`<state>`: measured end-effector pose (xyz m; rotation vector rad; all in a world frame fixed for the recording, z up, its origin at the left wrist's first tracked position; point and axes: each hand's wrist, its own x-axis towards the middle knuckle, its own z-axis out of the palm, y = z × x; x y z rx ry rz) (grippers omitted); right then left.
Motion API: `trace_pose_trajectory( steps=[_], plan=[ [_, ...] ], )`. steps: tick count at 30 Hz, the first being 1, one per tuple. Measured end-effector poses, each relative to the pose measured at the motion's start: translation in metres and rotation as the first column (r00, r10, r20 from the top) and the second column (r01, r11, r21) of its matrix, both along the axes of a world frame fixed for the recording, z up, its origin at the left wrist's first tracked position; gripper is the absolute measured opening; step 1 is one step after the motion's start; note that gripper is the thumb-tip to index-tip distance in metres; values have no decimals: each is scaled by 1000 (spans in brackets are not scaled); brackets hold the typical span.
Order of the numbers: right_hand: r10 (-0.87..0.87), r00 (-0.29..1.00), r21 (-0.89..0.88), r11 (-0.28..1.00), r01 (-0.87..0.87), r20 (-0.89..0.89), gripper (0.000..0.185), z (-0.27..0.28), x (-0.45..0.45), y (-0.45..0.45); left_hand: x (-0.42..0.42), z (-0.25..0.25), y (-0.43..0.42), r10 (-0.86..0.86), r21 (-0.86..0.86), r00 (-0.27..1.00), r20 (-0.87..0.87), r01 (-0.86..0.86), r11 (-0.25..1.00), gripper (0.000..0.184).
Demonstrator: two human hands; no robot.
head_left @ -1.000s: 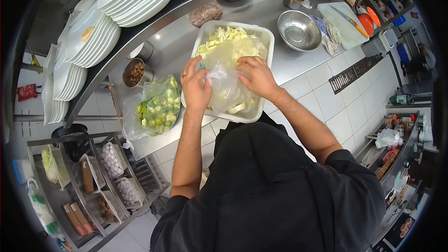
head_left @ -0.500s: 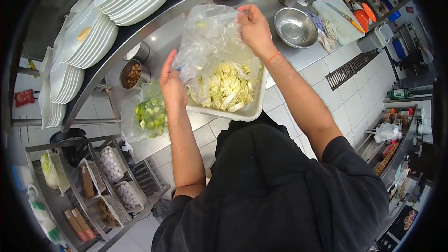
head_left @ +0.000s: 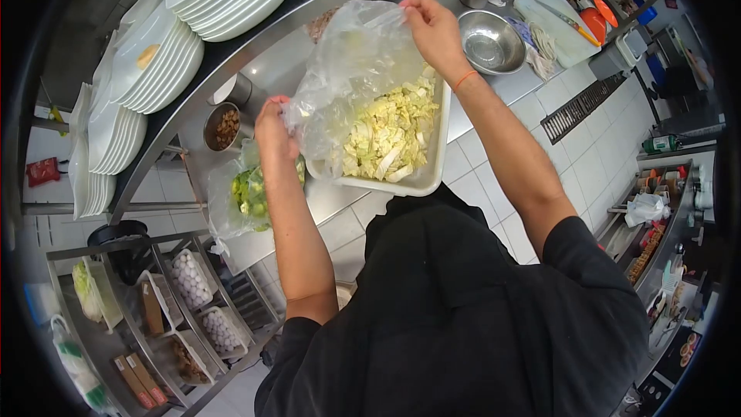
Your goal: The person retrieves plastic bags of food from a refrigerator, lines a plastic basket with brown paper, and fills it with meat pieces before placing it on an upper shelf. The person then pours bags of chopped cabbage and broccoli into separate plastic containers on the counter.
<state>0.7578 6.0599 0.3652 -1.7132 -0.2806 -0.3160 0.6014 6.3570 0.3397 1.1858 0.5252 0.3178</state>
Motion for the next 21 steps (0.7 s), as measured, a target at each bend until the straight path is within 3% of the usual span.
trace_pose_trajectory(
  steps=[1, 2, 3, 4, 5, 7, 10, 13, 16, 17, 20, 21],
  plan=[
    [-52, 999, 15, 999, 52, -7, 19, 4, 3, -2, -1, 4, -3, 25, -46, 996, -89, -29, 999, 30],
    [-103, 995, 29, 994, 103, -15, 19, 6, 6, -4, -5, 10, -8, 42, 263, 994, -96, -15, 965, 35],
    [-91, 995, 8, 996, 91, -42, 19, 3, 9, -7, -11, 16, -16, 60, 546, 994, -94, 1, 838, 42],
    [-79, 994, -12, 997, 78, -70, 18, -6, 9, -11, -16, 16, -30, 94, 705, 995, -18, -54, 707, 55],
    [-38, 995, -33, 999, 35, -90, 18, -12, 7, -12, -23, 22, -47, 137, 833, 989, 60, -125, 539, 70],
    [62, 994, 14, 998, -61, -90, 17, -25, -7, -21, -34, 37, -97, 33, 998, 998, 59, -59, 3, 64],
    [150, 983, -7, 988, -152, -101, 17, -21, -18, -22, 3, 24, -129, -133, 999, 990, 35, -33, 13, 47],
    [71, 997, -136, 988, -72, -6, 17, -16, 1, -3, 32, 26, -76, -88, 864, 970, 229, -161, 476, 32],
    [69, 986, -145, 988, -47, 149, 17, -19, 8, -18, 31, 77, -93, -49, 775, 968, 247, -167, 609, 21],
    [82, 975, -127, 990, -57, 204, 17, -16, 9, -27, 27, 99, -115, -71, 822, 972, 222, -147, 551, 20],
    [55, 981, 72, 995, -69, 187, 18, 5, 10, -43, 35, 134, -161, -85, 881, 932, 352, -299, 367, 21],
    [116, 975, 26, 992, -123, 190, 18, 6, 16, -45, 35, 151, -174, -66, 895, 920, 385, -355, 269, 21]
  ],
)
